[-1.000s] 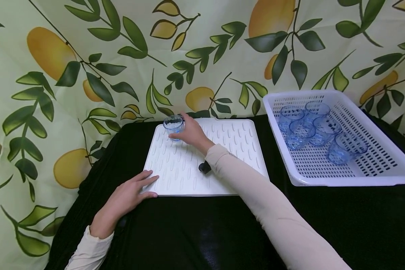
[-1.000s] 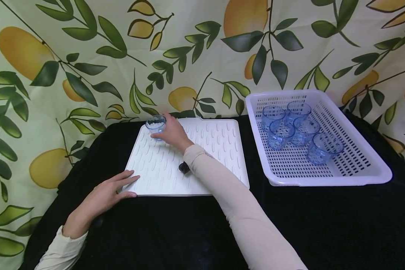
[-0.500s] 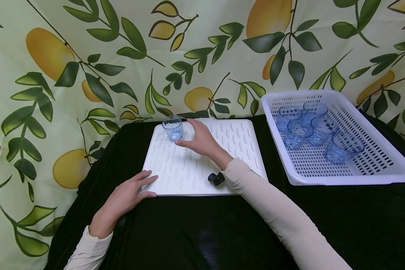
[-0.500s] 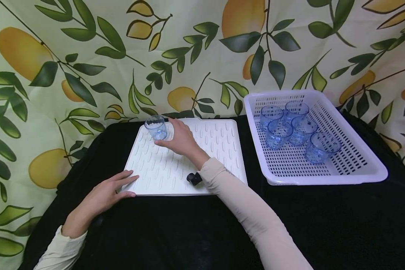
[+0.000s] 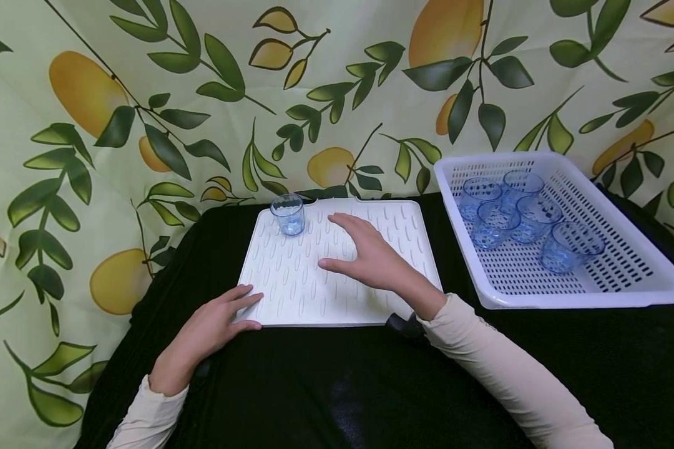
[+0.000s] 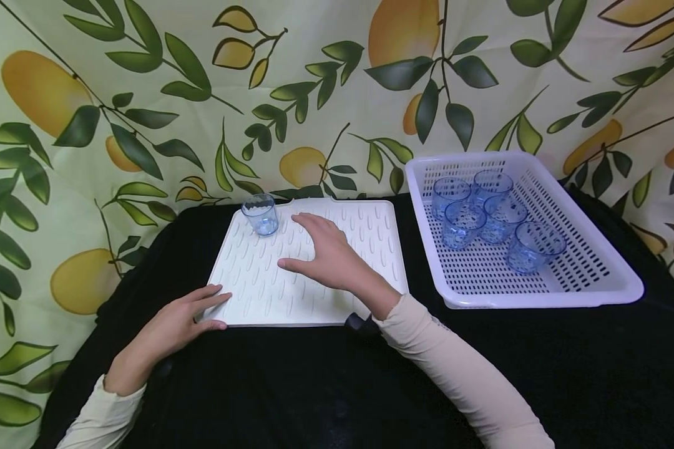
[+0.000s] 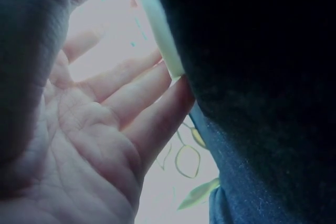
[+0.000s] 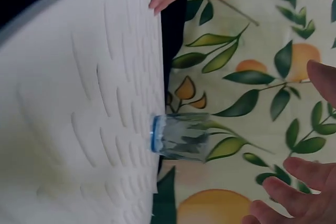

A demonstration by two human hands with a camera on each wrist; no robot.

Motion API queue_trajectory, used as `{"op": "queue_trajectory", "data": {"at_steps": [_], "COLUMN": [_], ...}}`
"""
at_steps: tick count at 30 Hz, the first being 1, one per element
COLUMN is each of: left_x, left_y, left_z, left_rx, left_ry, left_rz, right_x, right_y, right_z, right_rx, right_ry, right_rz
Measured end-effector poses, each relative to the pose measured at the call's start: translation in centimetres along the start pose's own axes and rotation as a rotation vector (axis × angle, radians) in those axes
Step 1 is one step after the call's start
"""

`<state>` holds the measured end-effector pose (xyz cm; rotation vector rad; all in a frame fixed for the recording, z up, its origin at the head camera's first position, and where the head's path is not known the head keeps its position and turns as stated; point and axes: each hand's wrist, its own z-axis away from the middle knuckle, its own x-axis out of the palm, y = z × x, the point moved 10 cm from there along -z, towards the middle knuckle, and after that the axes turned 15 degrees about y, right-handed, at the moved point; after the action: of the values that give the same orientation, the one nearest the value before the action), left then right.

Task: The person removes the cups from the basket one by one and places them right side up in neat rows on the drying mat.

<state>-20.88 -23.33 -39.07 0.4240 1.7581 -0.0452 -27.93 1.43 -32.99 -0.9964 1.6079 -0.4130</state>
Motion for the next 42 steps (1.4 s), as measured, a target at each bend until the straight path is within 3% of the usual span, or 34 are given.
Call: {"op": "queue_trajectory", "data": {"at_steps": [14,20,25,31,37,42], "left_x": [0.2,-0.3,0.1,-0.1,-0.3,-0.4], "left_y": [0.1,0.0,0.4,0.6,1.1,1.2], "left_z": [-0.1,-0.2,-0.1,0.0,0.2,-0.1], "left_rx": [-0.020,-0.002,0.028,0.071,0.116,0.127], "left_ry": [-0.004,0.006,0.003,0.024,0.065,0.084], "left_rz": [0.011,-0.018,-0.018,-0.006,0.029,0.039], "right_x": [-7.5,-12.3,-16.0,-18.4,-20.8,-23.7], "right_y": [-0.1,2.9,5.9,9.1,12.5,15.6], "right_z": [5.1,6.6,8.0,9.4,9.6,9.6], "right_rx": [-0.045,0.003,0.070,0.099,0.092,0.178], "right_ry": [0.026,0.115,0.168,0.187,0.170,0.189], "right_rz": [0.107,0.156,0.253,0.345,0.492,0.505]}}
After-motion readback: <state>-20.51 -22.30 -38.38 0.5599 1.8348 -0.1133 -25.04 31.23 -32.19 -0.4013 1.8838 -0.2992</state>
